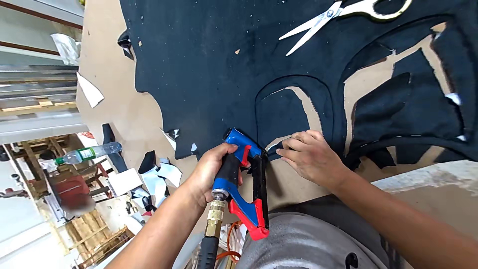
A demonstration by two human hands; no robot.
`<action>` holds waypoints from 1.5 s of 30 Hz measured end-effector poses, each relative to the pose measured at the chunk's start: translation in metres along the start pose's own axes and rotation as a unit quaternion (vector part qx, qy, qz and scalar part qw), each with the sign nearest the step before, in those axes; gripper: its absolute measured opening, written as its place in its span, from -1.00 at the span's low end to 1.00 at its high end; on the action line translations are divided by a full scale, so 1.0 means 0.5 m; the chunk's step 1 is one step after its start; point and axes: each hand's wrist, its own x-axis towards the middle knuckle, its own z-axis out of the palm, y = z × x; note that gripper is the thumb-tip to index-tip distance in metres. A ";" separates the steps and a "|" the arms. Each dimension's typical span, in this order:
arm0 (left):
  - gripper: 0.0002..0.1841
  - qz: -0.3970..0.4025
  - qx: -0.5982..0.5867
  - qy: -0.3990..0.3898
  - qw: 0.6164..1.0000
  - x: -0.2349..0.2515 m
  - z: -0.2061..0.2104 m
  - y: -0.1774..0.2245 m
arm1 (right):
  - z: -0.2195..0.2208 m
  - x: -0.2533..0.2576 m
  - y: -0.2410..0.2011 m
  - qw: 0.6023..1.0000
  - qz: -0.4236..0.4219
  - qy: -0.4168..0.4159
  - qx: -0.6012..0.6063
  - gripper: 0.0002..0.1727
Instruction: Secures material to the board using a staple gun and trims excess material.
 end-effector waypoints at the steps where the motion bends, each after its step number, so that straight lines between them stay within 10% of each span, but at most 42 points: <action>1: -0.50 0.000 -0.006 0.009 1.000 0.000 0.003 -0.002 | 0.000 0.000 0.001 1.000 -0.001 0.001 0.001 -0.73; 45: -0.55 -0.016 0.169 -0.030 0.985 0.008 0.122 0.104 | -0.013 -0.062 0.000 0.998 0.055 0.015 -0.037 -0.65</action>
